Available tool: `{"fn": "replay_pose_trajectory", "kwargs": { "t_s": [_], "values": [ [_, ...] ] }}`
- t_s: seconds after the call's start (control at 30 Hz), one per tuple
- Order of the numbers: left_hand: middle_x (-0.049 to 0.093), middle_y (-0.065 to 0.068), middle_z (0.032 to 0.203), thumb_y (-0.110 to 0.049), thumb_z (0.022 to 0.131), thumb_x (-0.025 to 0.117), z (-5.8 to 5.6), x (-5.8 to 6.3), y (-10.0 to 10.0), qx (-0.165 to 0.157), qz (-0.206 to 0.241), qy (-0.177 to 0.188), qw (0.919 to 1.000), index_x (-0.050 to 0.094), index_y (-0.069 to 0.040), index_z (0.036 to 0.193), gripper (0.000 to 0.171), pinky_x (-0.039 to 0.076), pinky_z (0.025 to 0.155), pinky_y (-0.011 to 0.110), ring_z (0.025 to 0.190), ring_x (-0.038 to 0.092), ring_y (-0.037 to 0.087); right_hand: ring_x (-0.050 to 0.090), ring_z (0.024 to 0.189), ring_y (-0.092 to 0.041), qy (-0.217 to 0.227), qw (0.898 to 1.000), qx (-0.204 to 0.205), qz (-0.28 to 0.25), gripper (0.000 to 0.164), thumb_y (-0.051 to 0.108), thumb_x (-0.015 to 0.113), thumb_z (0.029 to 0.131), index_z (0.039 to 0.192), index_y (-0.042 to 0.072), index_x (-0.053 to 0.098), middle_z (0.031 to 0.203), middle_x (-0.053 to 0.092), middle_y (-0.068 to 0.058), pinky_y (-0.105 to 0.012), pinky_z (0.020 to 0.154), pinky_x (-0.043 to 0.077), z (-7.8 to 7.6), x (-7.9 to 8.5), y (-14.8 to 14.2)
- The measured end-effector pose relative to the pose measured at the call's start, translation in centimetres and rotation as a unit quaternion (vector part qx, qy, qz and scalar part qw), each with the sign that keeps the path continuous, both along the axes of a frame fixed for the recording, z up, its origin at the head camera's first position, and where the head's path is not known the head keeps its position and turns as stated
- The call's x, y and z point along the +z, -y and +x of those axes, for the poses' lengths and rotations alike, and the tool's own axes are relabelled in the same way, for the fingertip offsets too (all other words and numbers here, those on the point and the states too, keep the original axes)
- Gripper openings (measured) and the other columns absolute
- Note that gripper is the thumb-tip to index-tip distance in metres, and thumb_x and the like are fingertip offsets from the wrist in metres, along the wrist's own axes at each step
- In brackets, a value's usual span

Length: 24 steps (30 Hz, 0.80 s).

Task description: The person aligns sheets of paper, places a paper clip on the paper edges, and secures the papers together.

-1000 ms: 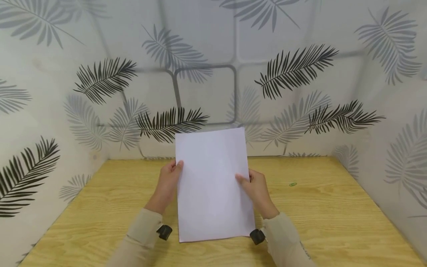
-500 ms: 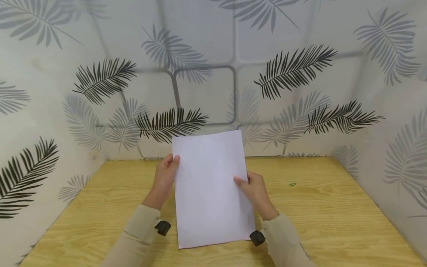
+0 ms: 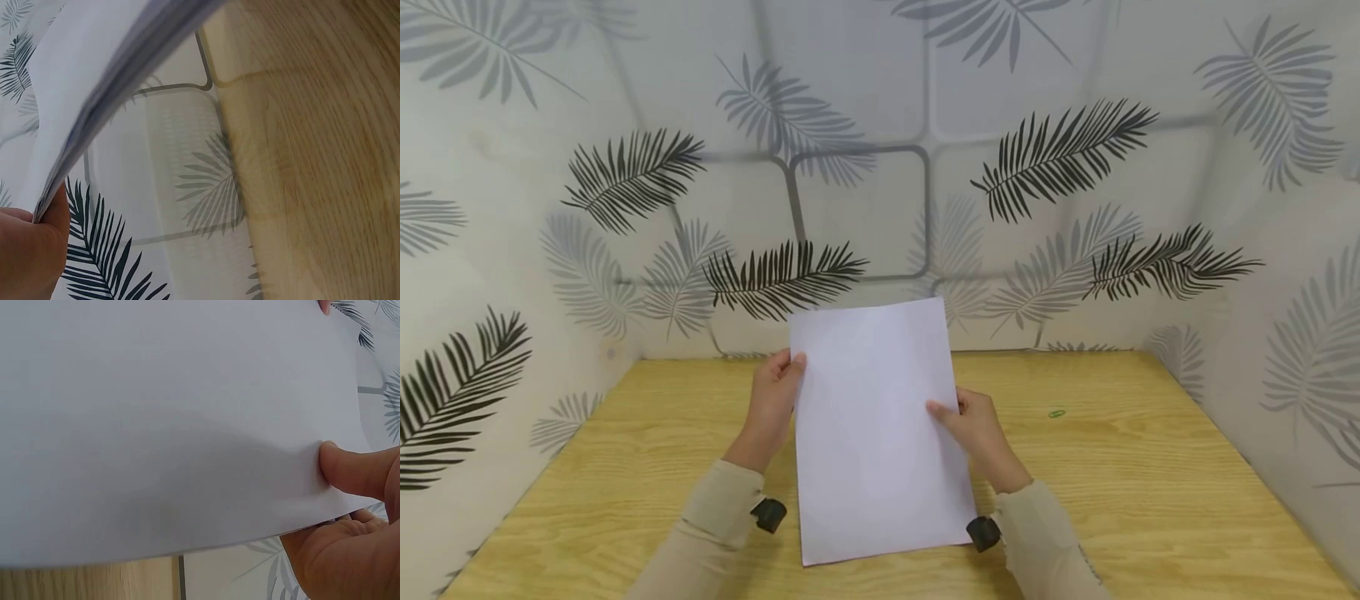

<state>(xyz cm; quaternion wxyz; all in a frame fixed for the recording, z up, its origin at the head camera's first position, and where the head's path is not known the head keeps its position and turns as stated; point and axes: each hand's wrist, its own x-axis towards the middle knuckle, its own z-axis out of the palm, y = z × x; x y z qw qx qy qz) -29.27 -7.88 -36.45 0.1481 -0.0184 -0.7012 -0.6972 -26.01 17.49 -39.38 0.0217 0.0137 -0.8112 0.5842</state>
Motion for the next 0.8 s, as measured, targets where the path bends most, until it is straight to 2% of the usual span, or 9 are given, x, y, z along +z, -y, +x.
{"fn": "replay_pose_trajectory", "kwargs": {
  "t_s": [0.1,0.23,0.33,0.47,0.63,0.8],
  "values": [
    [0.045,-0.003,0.069,-0.009,0.1,0.05,0.0,-0.3,-0.1,-0.001,-0.002,0.006,1.0,0.061,0.011,0.106,0.024,0.033,0.057,0.021,0.066,0.037,0.009,0.061,0.091,-0.019,0.003,1.0,0.018,0.0,0.041,0.019,0.062,0.095,0.123,-0.011,0.056,0.113,0.064,-0.023,-0.039,0.085,0.047,-0.1,-0.1,-0.4],
    [0.048,-0.002,0.073,-0.01,0.101,0.05,0.0,-0.5,-0.2,-0.006,0.008,0.018,0.9998,0.062,0.01,0.11,0.025,0.035,0.06,0.022,0.07,0.039,0.01,0.059,0.092,-0.018,0.015,0.999,0.041,0.008,0.044,0.022,0.062,0.095,0.123,-0.011,0.057,0.112,0.064,-0.02,-0.037,0.086,0.046,-0.3,-0.3,-1.0],
    [0.059,0.003,0.081,-0.01,0.1,0.05,0.0,-0.6,-0.3,-0.006,0.019,0.024,0.9995,0.062,0.01,0.114,0.027,0.04,0.062,0.02,0.073,0.047,0.008,0.059,0.093,-0.019,0.026,0.997,0.066,0.026,0.047,0.025,0.063,0.095,0.122,-0.013,0.055,0.111,0.064,-0.019,-0.038,0.086,0.047,-0.4,-0.3,-1.4],
    [0.065,0.008,0.088,-0.009,0.1,0.051,0.0,-0.7,-0.5,-0.002,0.029,0.026,0.9992,0.062,0.01,0.114,0.027,0.044,0.063,0.02,0.073,0.053,0.007,0.061,0.096,-0.021,0.034,0.993,0.1,0.06,0.049,0.027,0.063,0.095,0.121,-0.014,0.056,0.11,0.065,-0.019,-0.041,0.084,0.049,-0.7,-0.2,-2.2],
    [0.065,0.006,0.085,-0.009,0.1,0.051,0.1,-0.8,-0.7,-0.006,0.034,0.025,0.9991,0.061,0.011,0.114,0.026,0.044,0.061,0.019,0.071,0.053,0.006,0.061,0.092,-0.02,0.041,0.988,0.129,0.072,0.047,0.026,0.065,0.093,0.119,-0.013,0.058,0.106,0.067,-0.018,-0.038,0.079,0.051,-0.9,0.0,-2.9],
    [0.065,0.007,0.085,-0.01,0.1,0.051,0.2,-0.7,-0.8,-0.005,0.028,0.025,0.9993,0.062,0.009,0.114,0.027,0.044,0.06,0.02,0.07,0.053,0.007,0.057,0.084,-0.017,0.045,0.985,0.135,0.093,0.043,0.027,0.067,0.092,0.114,-0.01,0.061,0.098,0.067,-0.011,-0.036,0.077,0.05,-1.1,0.1,-3.4]
  ]
}}
